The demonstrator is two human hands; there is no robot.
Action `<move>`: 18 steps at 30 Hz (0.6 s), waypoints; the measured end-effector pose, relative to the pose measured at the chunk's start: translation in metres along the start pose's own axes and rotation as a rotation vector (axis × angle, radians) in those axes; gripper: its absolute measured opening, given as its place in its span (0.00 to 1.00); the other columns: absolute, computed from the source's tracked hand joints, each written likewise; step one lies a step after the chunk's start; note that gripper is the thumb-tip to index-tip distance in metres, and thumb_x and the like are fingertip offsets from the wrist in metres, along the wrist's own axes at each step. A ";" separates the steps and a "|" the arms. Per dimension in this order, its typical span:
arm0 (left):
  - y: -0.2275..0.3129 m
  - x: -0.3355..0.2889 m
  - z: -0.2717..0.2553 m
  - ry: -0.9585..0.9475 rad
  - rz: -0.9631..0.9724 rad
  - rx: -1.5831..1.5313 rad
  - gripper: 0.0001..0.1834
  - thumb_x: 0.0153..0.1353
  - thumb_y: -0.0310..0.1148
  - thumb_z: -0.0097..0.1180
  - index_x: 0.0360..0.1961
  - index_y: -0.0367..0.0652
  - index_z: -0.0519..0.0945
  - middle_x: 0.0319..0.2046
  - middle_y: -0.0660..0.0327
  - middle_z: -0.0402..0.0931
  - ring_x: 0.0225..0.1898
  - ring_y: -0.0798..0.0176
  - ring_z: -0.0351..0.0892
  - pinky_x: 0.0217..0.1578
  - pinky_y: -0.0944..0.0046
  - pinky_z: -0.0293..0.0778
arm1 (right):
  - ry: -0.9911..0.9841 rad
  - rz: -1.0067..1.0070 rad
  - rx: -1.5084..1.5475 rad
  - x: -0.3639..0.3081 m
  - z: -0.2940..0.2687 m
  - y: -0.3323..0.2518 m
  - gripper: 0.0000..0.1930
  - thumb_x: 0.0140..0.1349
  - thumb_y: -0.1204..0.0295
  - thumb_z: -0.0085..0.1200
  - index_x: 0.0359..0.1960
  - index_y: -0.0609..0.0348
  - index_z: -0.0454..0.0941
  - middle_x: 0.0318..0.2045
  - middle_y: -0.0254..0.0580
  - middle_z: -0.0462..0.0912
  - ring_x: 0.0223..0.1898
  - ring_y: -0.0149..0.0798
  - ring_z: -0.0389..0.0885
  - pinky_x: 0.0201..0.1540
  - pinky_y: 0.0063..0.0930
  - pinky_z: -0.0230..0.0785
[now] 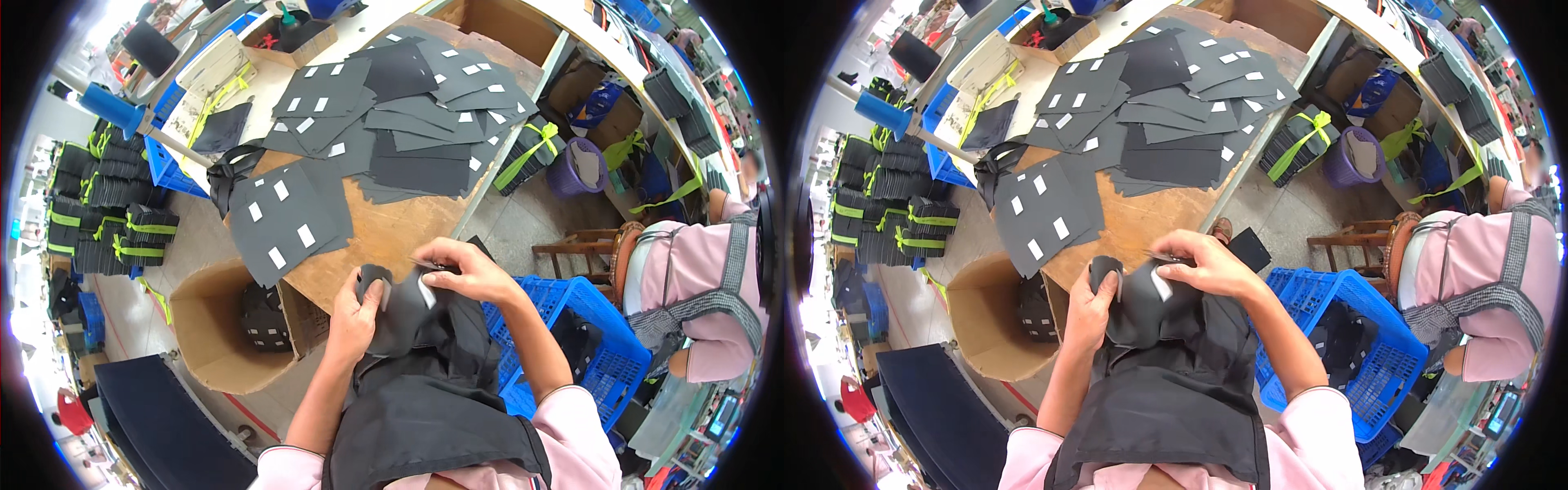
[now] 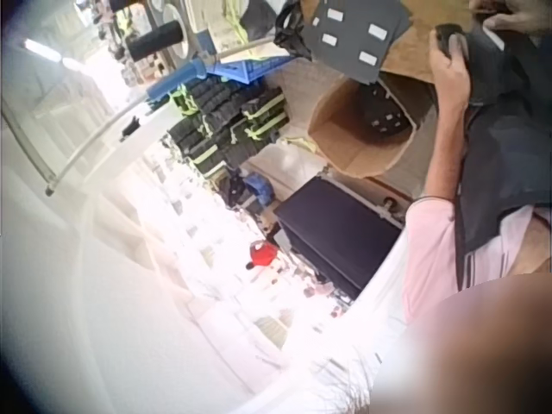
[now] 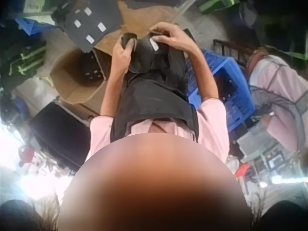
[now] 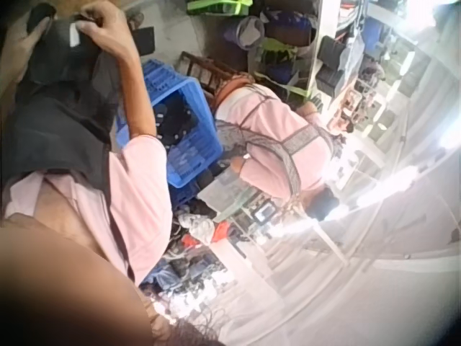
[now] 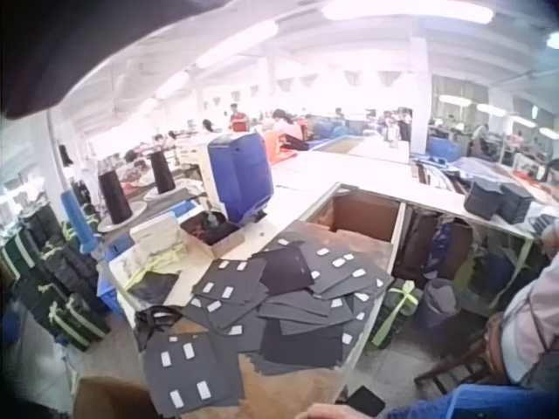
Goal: The recorder is using scissors to trim or prepare individual fabric patches from a stack on a workbench in a factory setting.
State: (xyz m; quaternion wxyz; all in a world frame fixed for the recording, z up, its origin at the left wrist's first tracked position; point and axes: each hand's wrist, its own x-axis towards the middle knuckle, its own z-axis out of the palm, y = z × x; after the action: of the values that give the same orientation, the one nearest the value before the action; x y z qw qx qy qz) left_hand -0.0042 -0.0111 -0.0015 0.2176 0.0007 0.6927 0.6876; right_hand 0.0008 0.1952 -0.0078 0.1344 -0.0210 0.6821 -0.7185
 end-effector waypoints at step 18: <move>0.016 -0.010 0.005 -0.104 -0.254 -0.270 0.09 0.53 0.26 0.60 0.35 0.35 0.78 0.32 0.62 0.78 0.32 0.71 0.76 0.36 0.70 0.73 | 0.455 -0.483 -0.818 -0.052 0.037 0.001 0.18 0.41 0.78 0.64 0.37 0.58 0.76 0.28 0.43 0.75 0.23 0.42 0.75 0.24 0.28 0.67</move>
State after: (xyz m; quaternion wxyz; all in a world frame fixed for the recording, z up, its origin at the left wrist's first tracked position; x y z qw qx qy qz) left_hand 0.0017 -0.0090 0.0169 0.3365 -0.0802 0.5765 0.7402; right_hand 0.0589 0.1711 0.0015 -0.2056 -0.0717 0.8944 -0.3906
